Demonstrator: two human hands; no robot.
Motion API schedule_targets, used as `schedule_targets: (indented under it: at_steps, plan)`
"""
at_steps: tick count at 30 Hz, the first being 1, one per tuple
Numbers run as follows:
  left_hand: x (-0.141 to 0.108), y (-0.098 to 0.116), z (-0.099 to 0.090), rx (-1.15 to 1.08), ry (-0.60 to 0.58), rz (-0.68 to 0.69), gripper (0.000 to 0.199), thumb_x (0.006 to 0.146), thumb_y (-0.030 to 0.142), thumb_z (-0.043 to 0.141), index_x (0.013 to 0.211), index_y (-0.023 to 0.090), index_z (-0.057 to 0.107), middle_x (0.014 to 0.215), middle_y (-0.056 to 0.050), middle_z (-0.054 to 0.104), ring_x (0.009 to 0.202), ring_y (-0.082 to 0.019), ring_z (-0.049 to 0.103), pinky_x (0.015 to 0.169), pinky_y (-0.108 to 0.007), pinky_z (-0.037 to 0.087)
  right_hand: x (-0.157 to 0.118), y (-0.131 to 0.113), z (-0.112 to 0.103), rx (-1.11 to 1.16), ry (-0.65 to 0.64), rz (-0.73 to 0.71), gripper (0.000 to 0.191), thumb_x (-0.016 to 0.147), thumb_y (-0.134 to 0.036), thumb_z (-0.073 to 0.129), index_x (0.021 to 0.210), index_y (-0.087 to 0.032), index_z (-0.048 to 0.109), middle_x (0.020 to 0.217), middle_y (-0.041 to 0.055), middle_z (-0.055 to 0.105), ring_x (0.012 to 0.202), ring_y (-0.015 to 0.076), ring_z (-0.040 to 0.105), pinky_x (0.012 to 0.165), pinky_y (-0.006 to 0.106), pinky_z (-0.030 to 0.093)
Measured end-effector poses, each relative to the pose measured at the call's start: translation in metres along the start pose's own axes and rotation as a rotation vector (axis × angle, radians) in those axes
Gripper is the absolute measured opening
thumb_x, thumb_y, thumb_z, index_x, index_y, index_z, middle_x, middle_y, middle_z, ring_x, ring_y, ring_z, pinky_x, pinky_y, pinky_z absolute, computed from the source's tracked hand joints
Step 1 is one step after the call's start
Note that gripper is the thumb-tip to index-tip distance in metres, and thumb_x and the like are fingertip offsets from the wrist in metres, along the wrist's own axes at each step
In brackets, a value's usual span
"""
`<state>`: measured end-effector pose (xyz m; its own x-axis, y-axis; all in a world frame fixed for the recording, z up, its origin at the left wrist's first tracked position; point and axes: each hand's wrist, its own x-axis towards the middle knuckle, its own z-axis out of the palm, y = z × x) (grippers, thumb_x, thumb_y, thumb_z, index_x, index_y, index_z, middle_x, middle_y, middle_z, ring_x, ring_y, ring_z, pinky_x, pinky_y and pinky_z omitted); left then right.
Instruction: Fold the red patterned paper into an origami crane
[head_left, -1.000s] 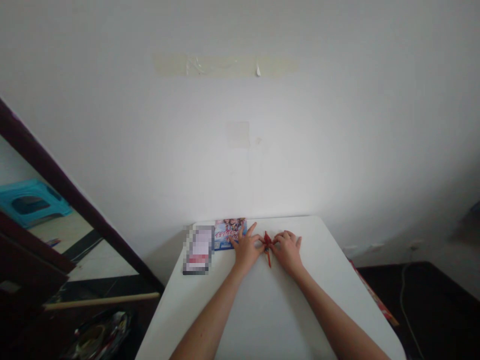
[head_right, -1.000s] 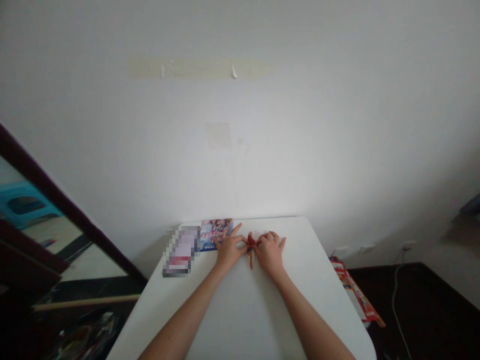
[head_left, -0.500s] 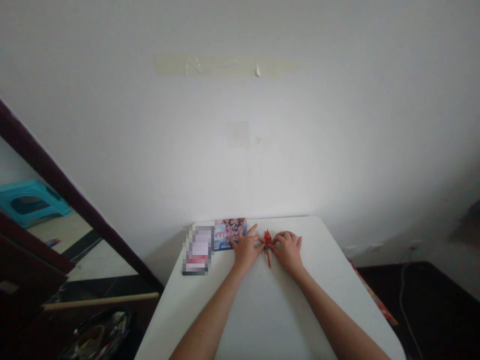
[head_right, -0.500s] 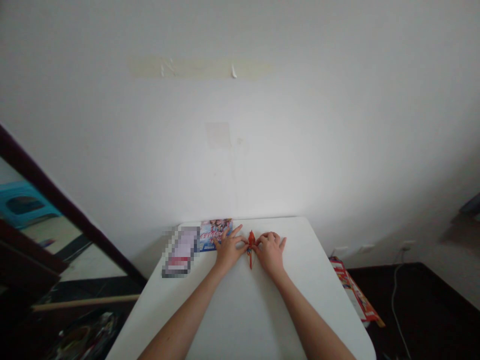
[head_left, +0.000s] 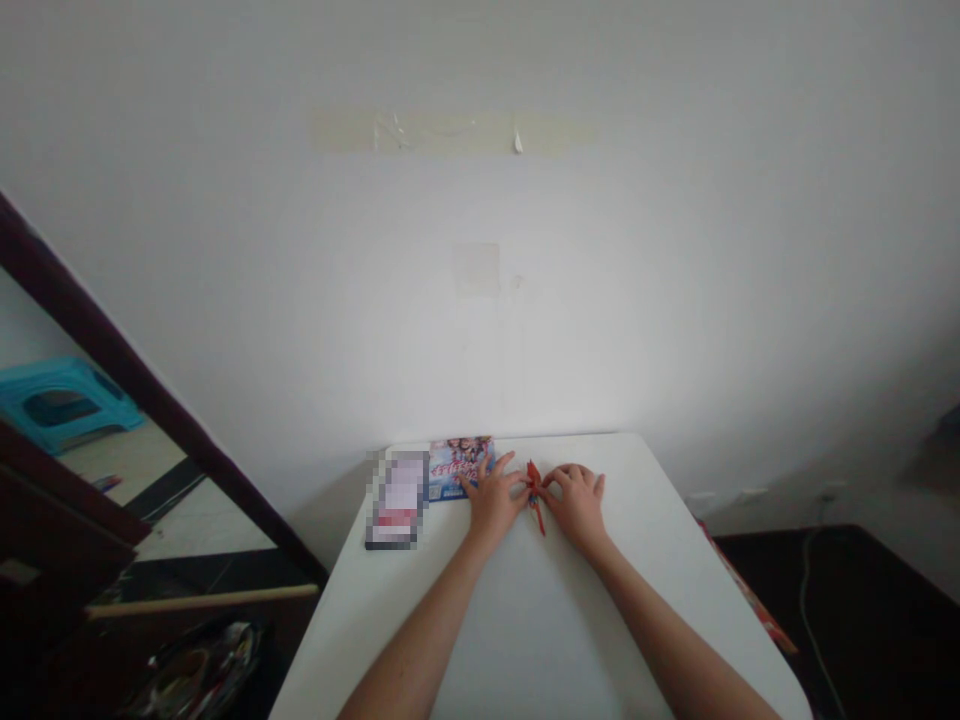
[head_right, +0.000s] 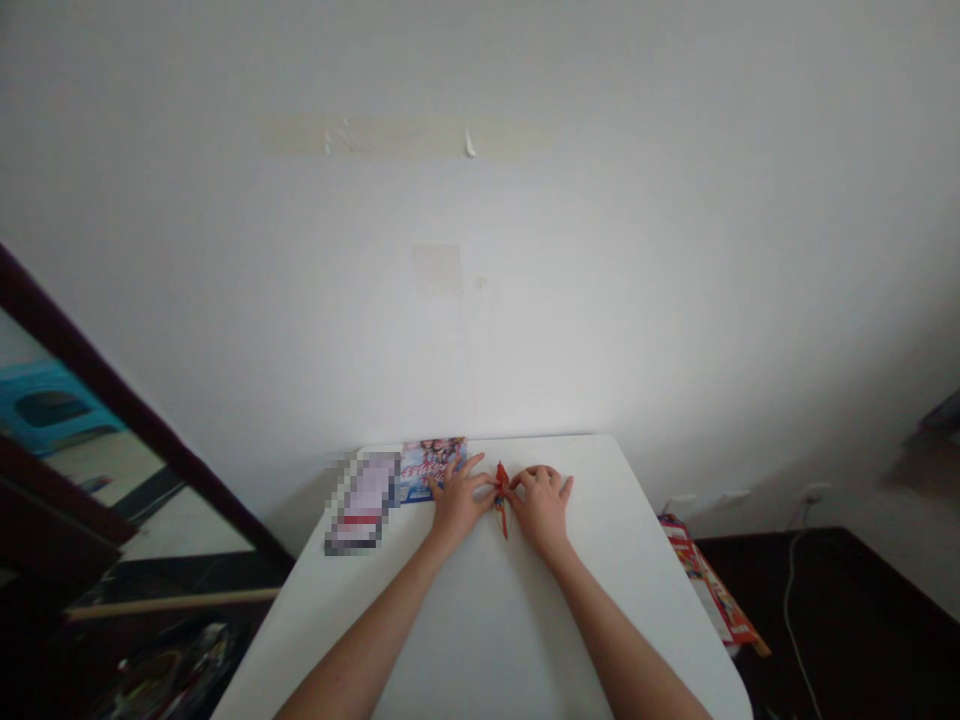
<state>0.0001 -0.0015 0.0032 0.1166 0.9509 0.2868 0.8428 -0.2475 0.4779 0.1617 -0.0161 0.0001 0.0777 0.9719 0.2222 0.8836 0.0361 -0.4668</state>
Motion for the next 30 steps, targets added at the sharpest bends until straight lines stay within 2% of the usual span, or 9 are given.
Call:
schedule_targets:
  at_steps: [6,9,13,17,22,25,30]
  plan:
    - [0.0010,-0.0013,0.0016,0.010,-0.009,-0.039,0.009,0.086,0.038,0.071,0.086,0.033,0.079,0.145,0.002,0.058,0.142,-0.036,0.037,0.112,-0.081,0.005,-0.0007,-0.0005,0.0010,-0.008,0.023,-0.008,0.019,0.092,-0.044,0.062,0.100,-0.031,0.074,0.120,0.0061,0.063,0.127,0.0312,0.045,0.113,0.071,0.018]
    - [0.0005,-0.0005,0.0017,0.011,0.002,-0.026,0.012,0.085,0.038,0.072,0.093,0.032,0.079,0.145,-0.001,0.059,0.142,-0.036,0.036,0.115,-0.077,0.009,-0.0005,0.0009,0.0027,-0.008,0.032,-0.013,0.018,0.091,-0.043,0.063,0.100,-0.031,0.073,0.119,0.0062,0.063,0.126,0.0314,0.045,0.113,0.072,0.018]
    - [-0.0001,-0.0018,0.0040,0.030,0.021,0.013,0.025,0.085,0.037,0.072,0.110,0.040,0.076,0.148,-0.001,0.056,0.143,-0.038,0.034,0.116,-0.077,0.007,-0.0004,0.0023,0.0043,-0.002,0.034,-0.016,0.018,0.091,-0.043,0.063,0.102,-0.031,0.072,0.119,0.0062,0.062,0.126,0.0311,0.045,0.112,0.072,0.017]
    - [0.0002,-0.0047,0.0049,0.081,-0.023,0.073,0.023,0.088,0.038,0.069,0.108,0.047,0.076,0.155,0.005,0.048,0.145,-0.038,0.031,0.115,-0.079,0.002,-0.0007,0.0025,0.0047,-0.010,0.039,-0.014,0.017,0.091,-0.041,0.063,0.100,-0.031,0.073,0.118,0.0063,0.062,0.126,0.0310,0.044,0.112,0.072,0.017]
    - [0.0005,-0.0036,-0.0008,0.120,-0.063,0.088,0.031,0.091,0.041,0.065,0.119,0.053,0.068,0.160,0.006,0.040,0.146,-0.038,0.029,0.114,-0.080,0.007,-0.0006,0.0024,0.0052,0.011,0.047,-0.015,0.015,0.091,-0.040,0.064,0.095,-0.029,0.073,0.117,0.0063,0.062,0.126,0.0306,0.045,0.112,0.072,0.016]
    - [0.0008,-0.0028,-0.0036,0.139,-0.116,0.106,0.029,0.093,0.041,0.062,0.118,0.055,0.068,0.162,0.008,0.036,0.148,-0.038,0.027,0.113,-0.080,0.008,-0.0006,0.0029,0.0057,0.019,0.048,-0.015,0.013,0.090,-0.038,0.065,0.092,-0.028,0.074,0.116,0.0056,0.063,0.125,0.0303,0.046,0.112,0.071,0.017]
    - [0.0017,-0.0059,-0.0044,0.162,-0.136,0.074,0.028,0.093,0.054,0.056,0.119,0.059,0.065,0.164,0.008,0.032,0.151,-0.041,0.022,0.109,-0.084,0.005,-0.0008,0.0030,0.0055,0.028,0.049,-0.005,0.014,0.090,-0.037,0.065,0.090,-0.028,0.074,0.117,0.0060,0.063,0.125,0.0302,0.046,0.113,0.071,0.017]
